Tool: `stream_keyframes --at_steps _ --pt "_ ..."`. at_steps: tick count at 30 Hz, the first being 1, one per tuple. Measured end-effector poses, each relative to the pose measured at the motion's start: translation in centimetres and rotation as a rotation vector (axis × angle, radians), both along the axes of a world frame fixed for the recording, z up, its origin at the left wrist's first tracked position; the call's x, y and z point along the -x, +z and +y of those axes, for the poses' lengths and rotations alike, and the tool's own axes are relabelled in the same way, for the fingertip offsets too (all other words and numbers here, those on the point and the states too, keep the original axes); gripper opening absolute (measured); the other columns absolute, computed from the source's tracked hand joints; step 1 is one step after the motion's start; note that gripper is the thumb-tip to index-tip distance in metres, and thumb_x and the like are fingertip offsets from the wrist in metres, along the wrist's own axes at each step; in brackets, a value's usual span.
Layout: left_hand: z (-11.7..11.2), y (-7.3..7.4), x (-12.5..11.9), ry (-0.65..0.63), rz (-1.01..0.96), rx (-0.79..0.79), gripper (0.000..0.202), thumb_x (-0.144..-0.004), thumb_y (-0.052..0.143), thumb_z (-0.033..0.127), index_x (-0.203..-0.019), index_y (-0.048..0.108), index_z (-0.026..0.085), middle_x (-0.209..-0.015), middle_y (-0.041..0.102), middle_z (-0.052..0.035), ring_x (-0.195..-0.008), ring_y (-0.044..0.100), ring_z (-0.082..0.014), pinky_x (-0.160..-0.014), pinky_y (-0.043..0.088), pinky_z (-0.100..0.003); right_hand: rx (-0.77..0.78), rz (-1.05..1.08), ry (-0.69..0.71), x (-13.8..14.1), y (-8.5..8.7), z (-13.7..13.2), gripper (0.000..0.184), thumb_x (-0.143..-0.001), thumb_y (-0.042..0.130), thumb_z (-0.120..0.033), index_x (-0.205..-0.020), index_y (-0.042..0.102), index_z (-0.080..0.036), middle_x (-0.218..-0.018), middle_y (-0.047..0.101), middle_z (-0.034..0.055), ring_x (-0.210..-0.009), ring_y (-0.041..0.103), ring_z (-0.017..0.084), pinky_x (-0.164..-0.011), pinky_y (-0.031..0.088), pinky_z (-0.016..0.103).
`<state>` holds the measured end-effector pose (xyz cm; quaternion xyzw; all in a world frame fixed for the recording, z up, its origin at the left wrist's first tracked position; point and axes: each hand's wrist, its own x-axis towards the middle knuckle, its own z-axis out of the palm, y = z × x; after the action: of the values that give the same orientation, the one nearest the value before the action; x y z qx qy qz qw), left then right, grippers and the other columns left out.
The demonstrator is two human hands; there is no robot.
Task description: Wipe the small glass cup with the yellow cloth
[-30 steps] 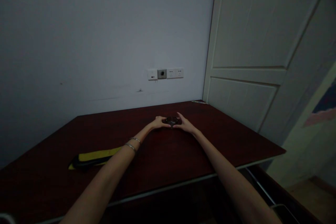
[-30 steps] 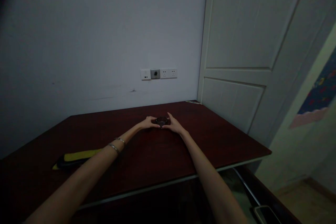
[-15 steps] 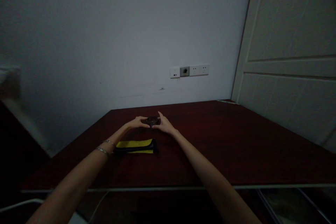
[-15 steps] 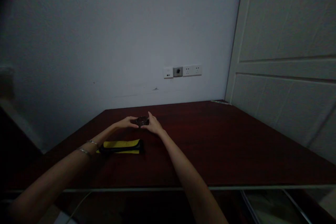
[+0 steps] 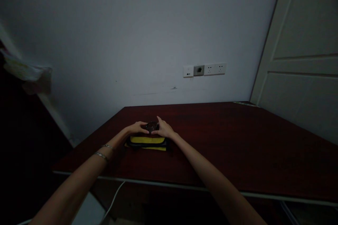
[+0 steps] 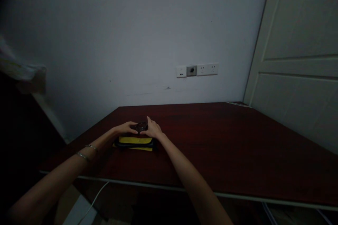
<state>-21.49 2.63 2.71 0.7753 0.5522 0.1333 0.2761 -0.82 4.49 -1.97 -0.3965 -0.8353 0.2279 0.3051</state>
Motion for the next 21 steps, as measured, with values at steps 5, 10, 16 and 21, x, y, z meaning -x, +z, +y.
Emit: stream_keyframes --at_steps 5,10,16,21 --pt "0.0 -0.3 -0.1 -0.003 0.006 -0.006 0.058 -0.056 0.069 0.043 -0.109 0.060 0.020 -0.107 0.064 -0.0009 -0.105 0.052 -0.0237 -0.091 0.036 -0.028 -0.009 -0.004 0.001 0.0 -0.4 0.0 0.103 -0.059 0.069 -0.048 -0.138 0.012 -0.017 -0.119 0.051 0.0157 -0.111 0.048 0.029 -0.086 0.040 0.039" --pt "0.3 -0.8 0.1 -0.008 0.003 0.001 0.058 -0.057 0.069 0.043 -0.110 0.060 0.020 -0.106 0.064 -0.0005 -0.105 0.052 -0.0236 -0.090 0.037 -0.028 -0.010 -0.007 -0.004 0.0 -0.7 0.1 0.102 -0.059 0.069 -0.048 -0.138 0.013 -0.017 -0.120 0.051 0.0163 -0.111 0.048 0.029 -0.086 0.039 0.039" --pt "0.3 -1.0 0.1 0.003 -0.008 0.006 0.060 -0.056 0.069 0.042 -0.111 0.059 0.019 -0.105 0.065 -0.0010 -0.104 0.052 -0.0238 -0.089 0.037 -0.028 -0.024 0.020 0.008 -0.1 -1.1 0.2 0.101 -0.059 0.070 -0.049 -0.137 0.015 -0.016 -0.120 0.051 0.0168 -0.111 0.048 0.029 -0.087 0.039 0.038" --pt "0.3 -1.2 0.0 0.020 0.010 0.006 0.065 -0.055 0.069 0.045 -0.113 0.057 0.020 -0.109 0.063 -0.0021 -0.106 0.051 -0.0243 -0.090 0.037 -0.028 0.074 0.070 0.037 -0.3 -1.6 0.6 0.101 -0.057 0.070 -0.050 -0.137 0.017 -0.017 -0.121 0.052 0.0157 -0.108 0.052 0.027 -0.087 0.041 0.038"
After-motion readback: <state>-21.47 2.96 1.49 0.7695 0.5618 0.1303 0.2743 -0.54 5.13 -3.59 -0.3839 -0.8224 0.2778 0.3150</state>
